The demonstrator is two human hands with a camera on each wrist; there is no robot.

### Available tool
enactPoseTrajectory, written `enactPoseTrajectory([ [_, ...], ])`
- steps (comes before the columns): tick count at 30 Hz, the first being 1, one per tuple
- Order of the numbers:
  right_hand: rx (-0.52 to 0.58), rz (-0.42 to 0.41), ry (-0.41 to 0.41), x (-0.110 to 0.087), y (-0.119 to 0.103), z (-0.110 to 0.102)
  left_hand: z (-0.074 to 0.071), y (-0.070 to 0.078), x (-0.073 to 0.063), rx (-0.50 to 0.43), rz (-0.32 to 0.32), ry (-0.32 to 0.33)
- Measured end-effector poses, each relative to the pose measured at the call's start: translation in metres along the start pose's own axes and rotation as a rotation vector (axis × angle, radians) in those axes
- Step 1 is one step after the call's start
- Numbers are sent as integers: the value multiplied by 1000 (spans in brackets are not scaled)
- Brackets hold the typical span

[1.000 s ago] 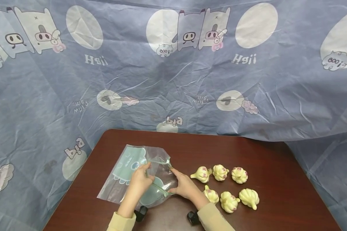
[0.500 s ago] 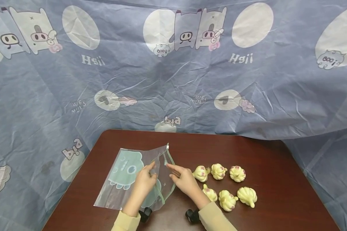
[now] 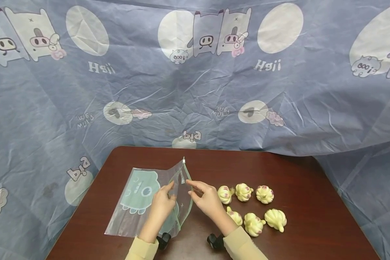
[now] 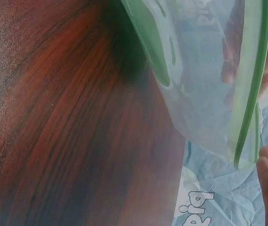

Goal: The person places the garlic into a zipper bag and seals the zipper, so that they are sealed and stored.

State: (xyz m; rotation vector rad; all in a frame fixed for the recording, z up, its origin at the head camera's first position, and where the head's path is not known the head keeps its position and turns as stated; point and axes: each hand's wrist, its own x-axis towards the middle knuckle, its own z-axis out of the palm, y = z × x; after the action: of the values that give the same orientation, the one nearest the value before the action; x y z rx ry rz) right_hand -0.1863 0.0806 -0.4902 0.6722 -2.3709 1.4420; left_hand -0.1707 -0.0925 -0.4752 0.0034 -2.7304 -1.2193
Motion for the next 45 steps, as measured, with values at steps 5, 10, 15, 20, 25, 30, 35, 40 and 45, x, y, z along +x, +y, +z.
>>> enactPoseTrajectory([
  [5,-193,-22,-195,-3,-1,2,-1,2,-1,15,8,-12],
  [10,-387,106,-486,-11,10,5,-9,7,-4,-59,-42,-24],
  [15,-526,157,-591,-20,22,8,-18,13,-8,-136,-63,-47],
  [20,-622,144,-654,-22,27,16,-19,19,-10,-156,-61,-17],
  [25,-651,149,-674,-21,29,19,-19,20,-11,-154,-73,25],
  [30,-592,140,-637,-23,30,18,-16,18,-12,-86,-62,23],
  [35,-528,-8,-496,-26,37,20,-10,17,-10,-53,-24,4],
  [40,-509,-199,-322,-26,39,19,-7,16,-9,-51,-4,21],
  [45,-526,-373,-258,-23,36,15,-9,16,-9,-65,-12,-4],
])
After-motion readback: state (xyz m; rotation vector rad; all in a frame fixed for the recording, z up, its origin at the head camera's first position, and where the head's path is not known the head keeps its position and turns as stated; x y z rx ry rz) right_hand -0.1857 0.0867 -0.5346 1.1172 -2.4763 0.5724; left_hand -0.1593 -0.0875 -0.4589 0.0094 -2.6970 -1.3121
